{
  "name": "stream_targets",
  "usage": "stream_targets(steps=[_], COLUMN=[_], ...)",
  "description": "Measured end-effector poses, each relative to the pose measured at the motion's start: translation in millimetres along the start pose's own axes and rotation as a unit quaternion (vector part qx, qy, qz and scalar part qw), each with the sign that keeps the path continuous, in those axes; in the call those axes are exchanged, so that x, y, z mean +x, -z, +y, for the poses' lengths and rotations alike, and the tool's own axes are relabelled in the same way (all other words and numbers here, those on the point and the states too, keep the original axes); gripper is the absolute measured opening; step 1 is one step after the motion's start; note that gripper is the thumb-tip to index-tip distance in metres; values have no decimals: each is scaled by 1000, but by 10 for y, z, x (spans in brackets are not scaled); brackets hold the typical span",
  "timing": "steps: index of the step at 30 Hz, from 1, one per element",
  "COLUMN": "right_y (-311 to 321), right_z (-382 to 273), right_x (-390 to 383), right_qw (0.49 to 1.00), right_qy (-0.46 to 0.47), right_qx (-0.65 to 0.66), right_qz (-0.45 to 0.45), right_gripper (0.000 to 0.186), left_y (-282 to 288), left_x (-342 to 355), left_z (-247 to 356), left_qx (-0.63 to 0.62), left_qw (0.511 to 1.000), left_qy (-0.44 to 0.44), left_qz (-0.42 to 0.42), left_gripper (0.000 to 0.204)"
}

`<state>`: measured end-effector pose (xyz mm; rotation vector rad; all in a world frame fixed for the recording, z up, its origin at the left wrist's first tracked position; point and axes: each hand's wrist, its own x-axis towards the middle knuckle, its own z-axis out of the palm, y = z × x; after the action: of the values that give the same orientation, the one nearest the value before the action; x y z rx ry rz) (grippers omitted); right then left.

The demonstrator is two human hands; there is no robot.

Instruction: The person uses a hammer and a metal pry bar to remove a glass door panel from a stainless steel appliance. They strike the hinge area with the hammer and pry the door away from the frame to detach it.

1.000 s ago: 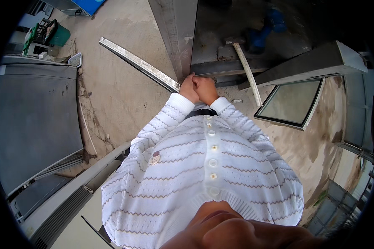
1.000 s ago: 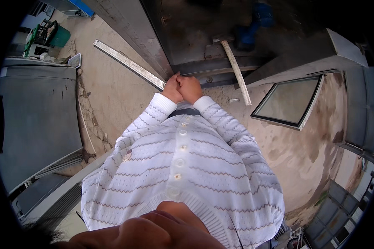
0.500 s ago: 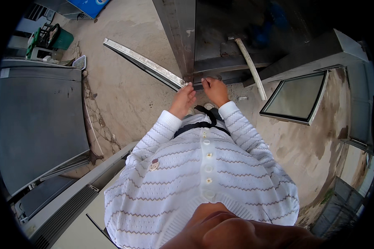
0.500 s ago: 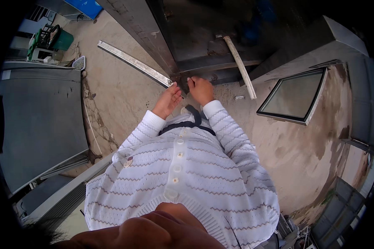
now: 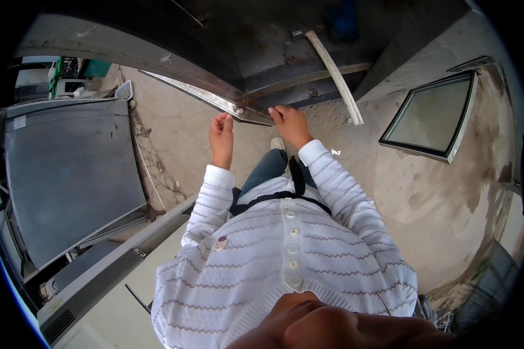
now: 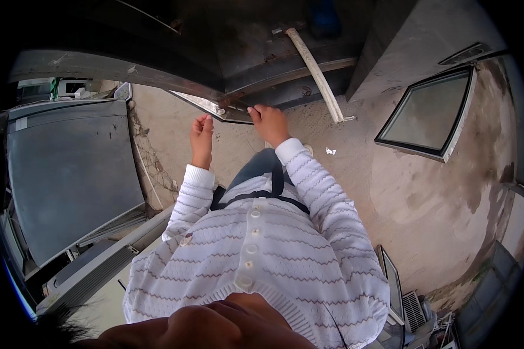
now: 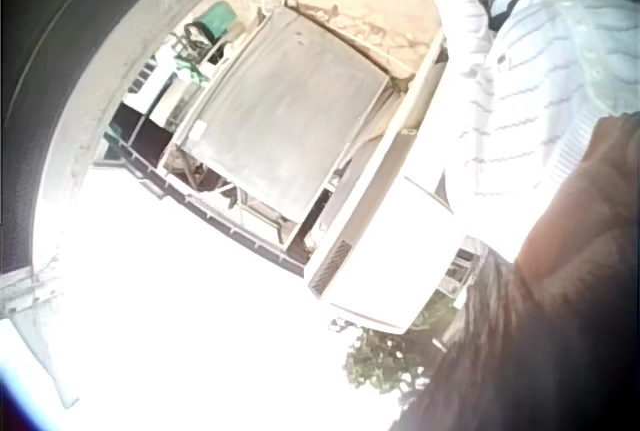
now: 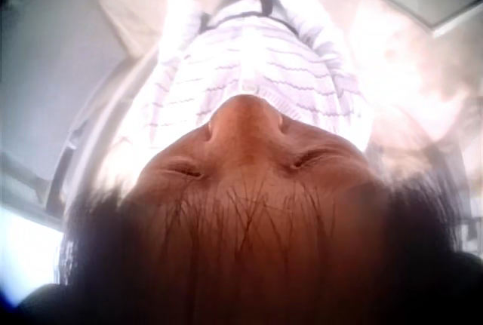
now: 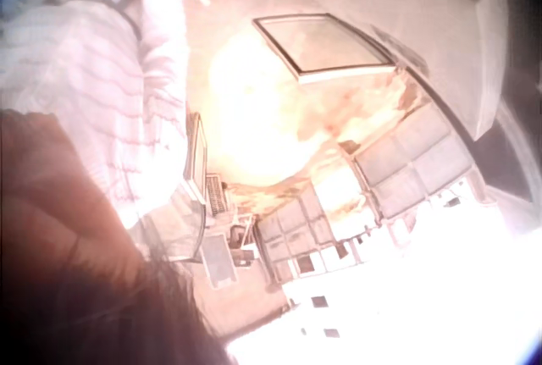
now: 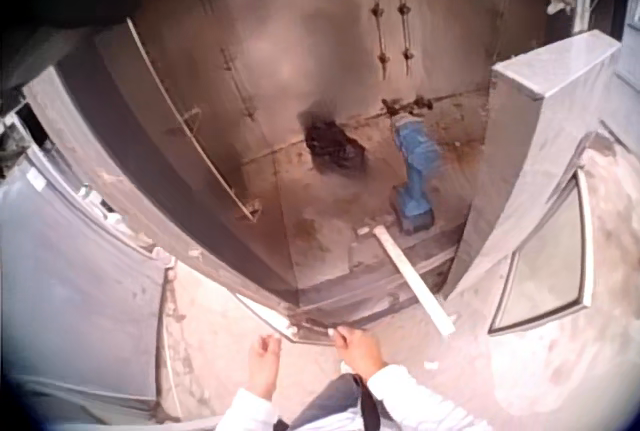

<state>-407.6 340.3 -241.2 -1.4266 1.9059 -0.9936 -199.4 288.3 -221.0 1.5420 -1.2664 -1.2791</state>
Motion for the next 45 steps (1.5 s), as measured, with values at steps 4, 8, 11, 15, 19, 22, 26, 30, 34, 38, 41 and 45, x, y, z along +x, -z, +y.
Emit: stream_targets(steps=[4, 8, 11, 15, 19, 22, 26, 30, 34, 38, 41, 45], right_y=[4, -126, -322, -615, -780, -884, -1022, -1142, -1235, -1316, -1371, -1467], right_z=[5, 45, 47, 18, 20, 77, 160, 175, 246, 300, 334, 327], right_x=[-61, -81, -108, -141, -125, -69, -14, 20, 33, 11, 14, 33], right_qw=[998, 991, 986, 975, 959, 926, 909, 860, 815, 764, 759, 749], right_qy=[17, 52, 59, 71, 57, 56, 23, -32, -66, -49, -47, -25], right_qx=[-36, -81, -76, -50, 25, 144, 254, 436, 511, 568, 580, 613], right_qz=[43, 97, 136, 205, 276, 345, 329, 262, 265, 303, 292, 250], right_gripper=[30, 26, 21, 17, 15, 14, 15, 17, 15, 12, 13, 14], left_y=[-54, 14, -7, 0, -39, -129, -160, -190, -168, -178, -181, -161], left_x=[20, 194, 206, 358, 474, 462, 480, 469, 501, 476, 466, 480], left_z=[120, 57, 152, 5, -8, 51, -115, -188, -253, -277, -247, -293], left_qx=[55, 259, 409, 488, 495, 466, 417, 378, 379, 353, 374, 381], left_qw=[996, 945, 856, 805, 808, 821, 827, 845, 844, 854, 850, 845], left_qy=[-72, -198, -313, -329, -286, -280, -340, -342, -342, -344, -327, -337], left_qz=[-14, -14, -44, -75, -141, -173, -165, -164, -164, -167, -177, -164], left_gripper=[30, 48, 68, 86, 78, 69, 66, 66, 69, 65, 65, 64])
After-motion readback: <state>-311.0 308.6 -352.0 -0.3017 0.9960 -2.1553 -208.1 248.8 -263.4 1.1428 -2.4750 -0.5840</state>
